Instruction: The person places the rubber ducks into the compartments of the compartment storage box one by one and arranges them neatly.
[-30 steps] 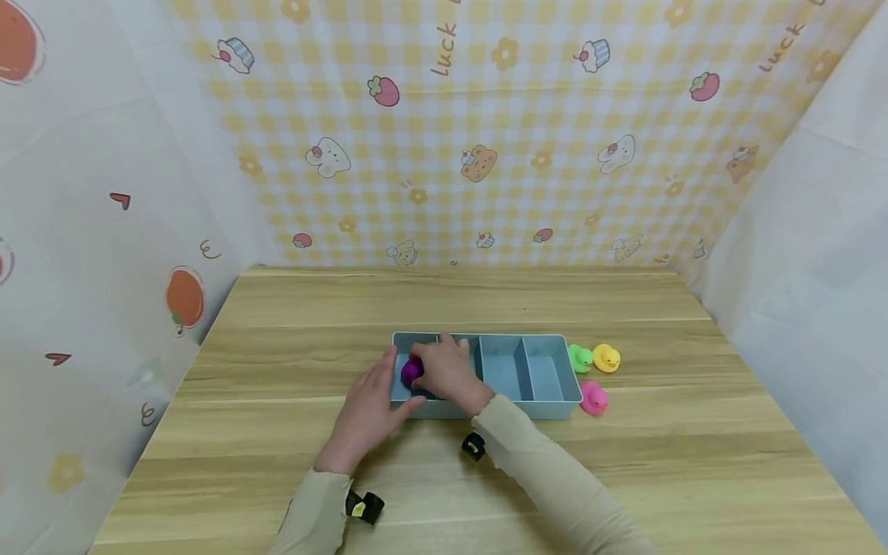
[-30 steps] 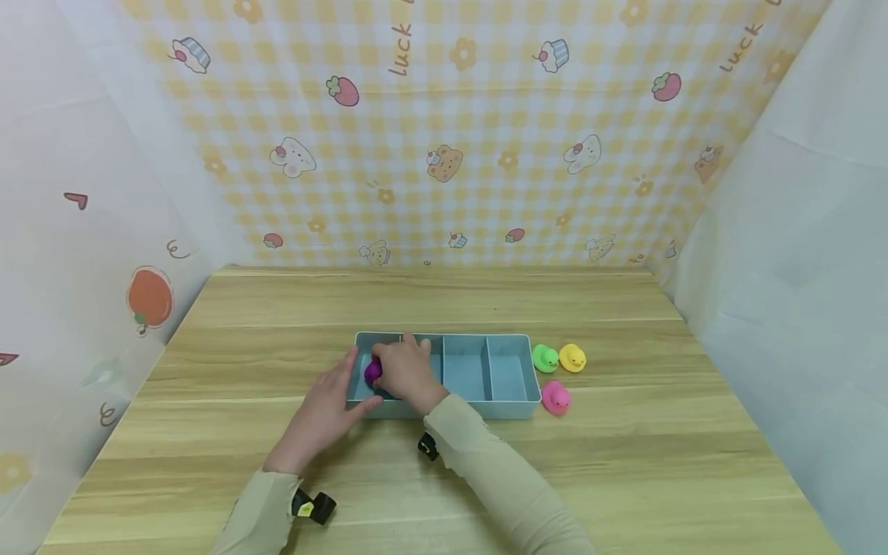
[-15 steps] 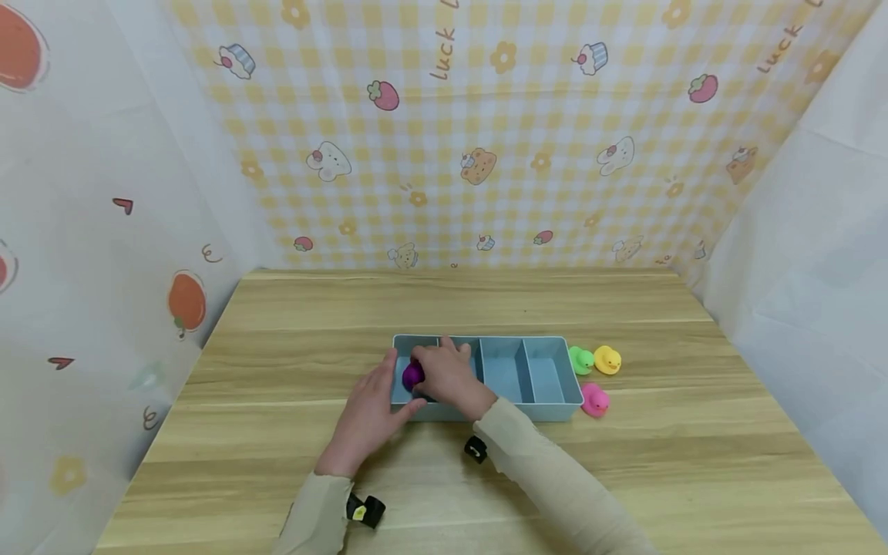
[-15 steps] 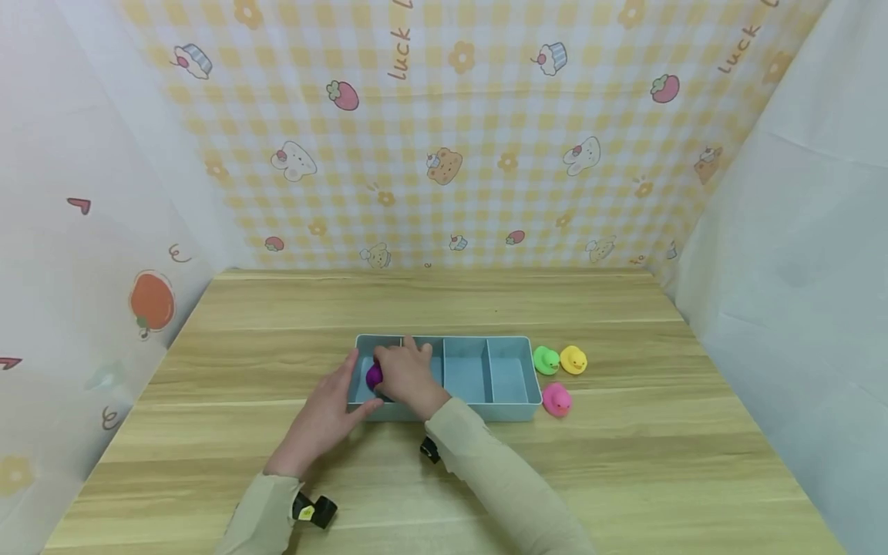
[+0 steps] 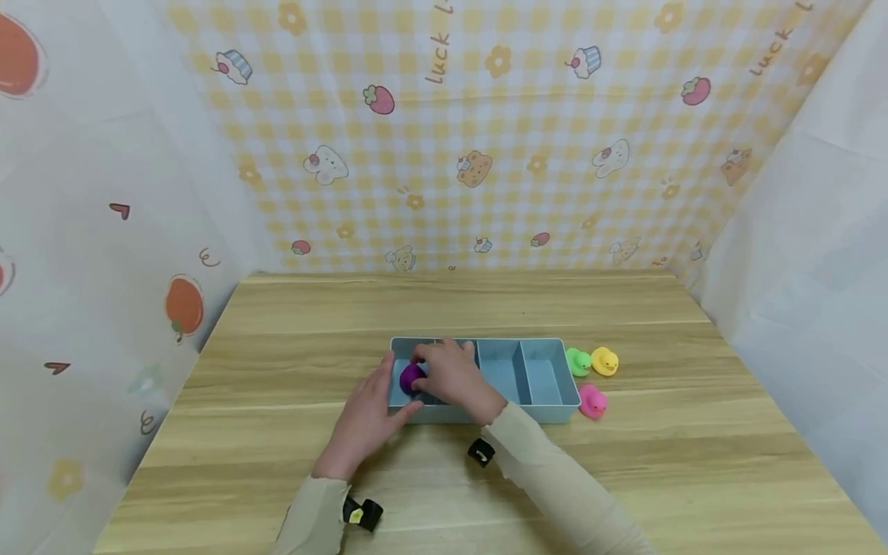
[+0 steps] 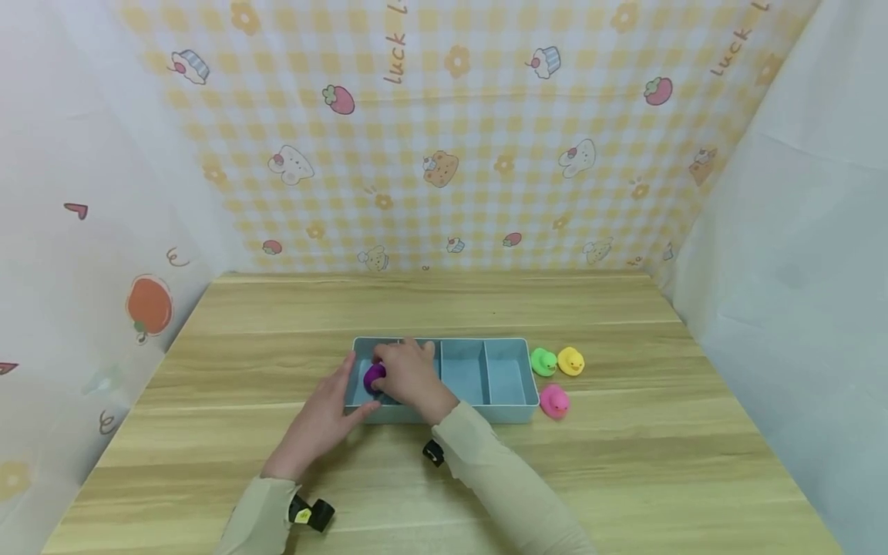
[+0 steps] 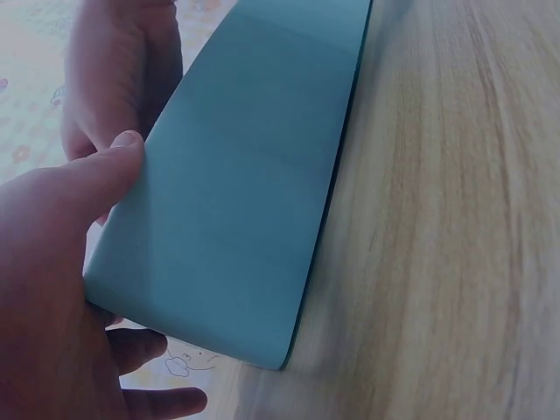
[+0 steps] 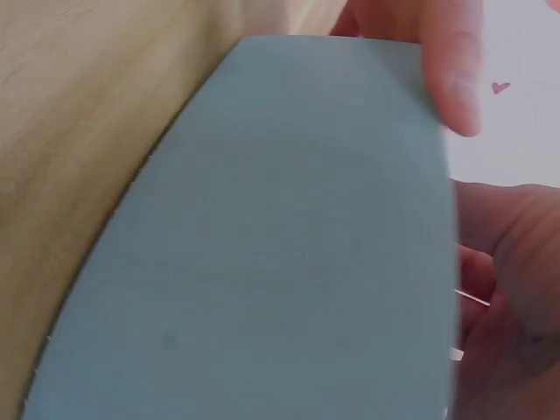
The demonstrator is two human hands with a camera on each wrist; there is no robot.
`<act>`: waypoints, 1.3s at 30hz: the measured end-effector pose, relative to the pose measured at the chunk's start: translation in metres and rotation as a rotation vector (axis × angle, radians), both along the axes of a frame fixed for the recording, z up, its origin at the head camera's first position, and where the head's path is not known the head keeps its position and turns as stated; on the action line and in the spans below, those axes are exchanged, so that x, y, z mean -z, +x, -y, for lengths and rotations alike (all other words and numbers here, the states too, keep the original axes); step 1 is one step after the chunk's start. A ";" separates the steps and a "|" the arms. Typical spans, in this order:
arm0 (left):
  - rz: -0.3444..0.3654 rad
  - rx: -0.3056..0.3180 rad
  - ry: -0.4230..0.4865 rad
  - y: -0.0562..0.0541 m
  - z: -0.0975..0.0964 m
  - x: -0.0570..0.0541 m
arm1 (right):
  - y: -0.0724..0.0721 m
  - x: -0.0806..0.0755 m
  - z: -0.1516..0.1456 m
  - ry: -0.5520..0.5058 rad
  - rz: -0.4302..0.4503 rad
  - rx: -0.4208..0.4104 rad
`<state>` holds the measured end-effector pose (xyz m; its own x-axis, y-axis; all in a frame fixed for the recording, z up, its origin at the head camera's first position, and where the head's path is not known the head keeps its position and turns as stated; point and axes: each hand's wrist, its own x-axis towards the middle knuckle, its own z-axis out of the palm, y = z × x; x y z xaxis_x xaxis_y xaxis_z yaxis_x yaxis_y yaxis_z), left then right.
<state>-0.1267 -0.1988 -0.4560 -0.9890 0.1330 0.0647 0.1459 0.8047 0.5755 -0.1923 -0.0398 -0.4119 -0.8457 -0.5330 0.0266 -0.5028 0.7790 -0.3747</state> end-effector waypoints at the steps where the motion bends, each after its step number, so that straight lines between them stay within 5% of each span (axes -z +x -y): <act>1: 0.003 -0.003 0.004 0.000 0.000 0.000 | 0.000 -0.001 -0.001 -0.016 -0.002 -0.002; 20: 0.029 -0.021 0.005 -0.002 0.000 0.004 | 0.001 -0.013 -0.025 -0.219 0.115 -0.057; 39: 0.076 -0.029 0.030 -0.002 -0.003 0.003 | 0.000 -0.014 -0.064 -0.299 0.155 -0.003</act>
